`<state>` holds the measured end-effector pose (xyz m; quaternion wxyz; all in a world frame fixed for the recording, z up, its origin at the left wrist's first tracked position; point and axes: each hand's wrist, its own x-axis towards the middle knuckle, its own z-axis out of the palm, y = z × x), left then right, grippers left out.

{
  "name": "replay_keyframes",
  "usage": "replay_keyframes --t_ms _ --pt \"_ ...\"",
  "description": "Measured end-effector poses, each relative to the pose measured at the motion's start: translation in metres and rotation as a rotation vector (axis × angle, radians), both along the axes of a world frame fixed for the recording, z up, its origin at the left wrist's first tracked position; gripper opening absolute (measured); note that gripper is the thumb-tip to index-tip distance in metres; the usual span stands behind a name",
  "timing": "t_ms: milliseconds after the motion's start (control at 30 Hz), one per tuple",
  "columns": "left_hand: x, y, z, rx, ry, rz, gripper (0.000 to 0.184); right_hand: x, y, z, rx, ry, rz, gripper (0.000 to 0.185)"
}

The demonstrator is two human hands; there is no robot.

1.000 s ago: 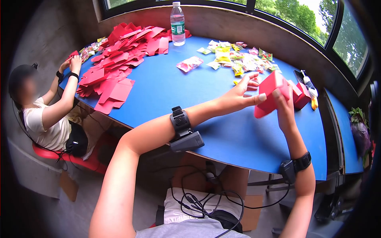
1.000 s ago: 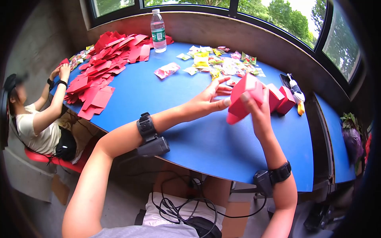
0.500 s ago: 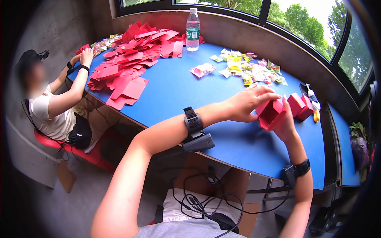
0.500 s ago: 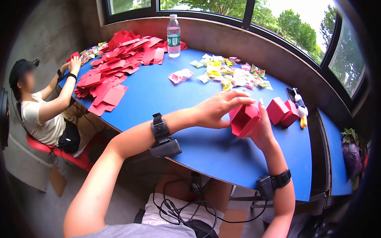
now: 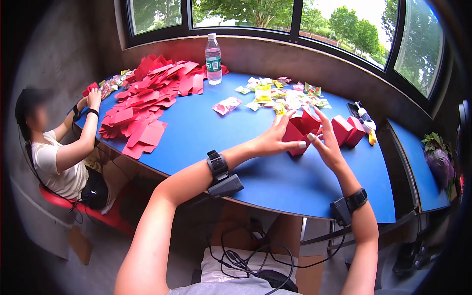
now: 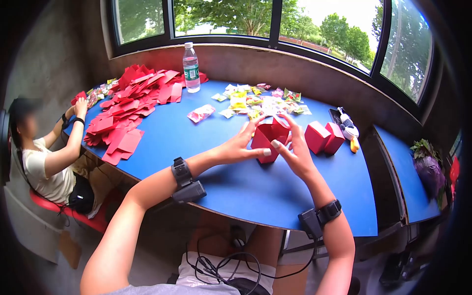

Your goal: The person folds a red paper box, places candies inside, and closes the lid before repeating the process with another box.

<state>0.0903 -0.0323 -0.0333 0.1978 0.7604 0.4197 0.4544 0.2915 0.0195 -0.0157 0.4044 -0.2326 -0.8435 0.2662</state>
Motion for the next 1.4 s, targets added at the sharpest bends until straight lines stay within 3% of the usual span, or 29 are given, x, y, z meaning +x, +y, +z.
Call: replay_keyframes --t_ms 33,67,167,333,600,733,800,867,933,1000,1067,1200,1333,1400 --pt "0.001 -0.001 0.002 0.030 -0.084 -0.024 0.073 -0.002 -0.004 0.003 0.036 0.010 0.006 0.064" --pt "0.001 -0.002 0.007 0.068 -0.144 -0.046 0.050 -0.003 -0.008 0.006 0.067 0.014 0.012 0.059" --pt "-0.002 0.000 0.015 0.309 -0.066 -0.001 0.028 -0.005 -0.015 0.011 0.244 -0.047 -0.059 0.042" --pt "-0.001 0.002 0.009 0.212 -0.006 -0.041 0.024 -0.006 -0.012 0.008 0.259 -0.041 -0.043 0.035" --pt "-0.005 0.006 0.005 0.194 0.093 0.072 0.037 -0.009 -0.016 0.010 0.185 0.106 -0.123 0.019" --pt "0.001 -0.003 0.009 0.063 -0.009 0.096 0.056 -0.009 -0.009 0.005 0.267 0.151 -0.182 0.019" --pt "-0.001 0.000 0.010 0.015 -0.054 0.106 0.064 -0.010 -0.013 0.007 0.056 0.235 -0.184 0.020" --pt "-0.002 0.003 0.002 0.021 -0.030 0.137 0.074 -0.009 -0.013 0.009 0.121 0.256 -0.228 0.022" --pt "-0.004 0.004 0.000 -0.053 -0.037 0.136 0.074 -0.008 -0.013 0.010 -0.104 0.277 -0.214 0.029" --pt "-0.002 0.001 0.001 -0.064 0.061 0.240 0.074 -0.008 -0.012 0.007 -0.161 0.248 -0.228 0.031" --pt "-0.004 0.000 0.003 -0.122 0.071 0.246 0.079 -0.006 -0.001 -0.001 -0.192 -0.003 -0.209 0.028" --pt "-0.004 0.005 -0.001 -0.104 0.122 0.201 0.090 -0.009 -0.009 0.001 -0.300 0.013 -0.214 0.024" --pt "-0.003 0.005 0.005 -0.238 0.017 0.128 0.101 -0.008 -0.008 -0.001 -0.368 -0.111 -0.123 0.027" --pt "-0.002 0.003 0.004 -0.182 0.024 0.157 0.106 -0.008 -0.012 0.001 -0.361 -0.189 -0.098 0.030"
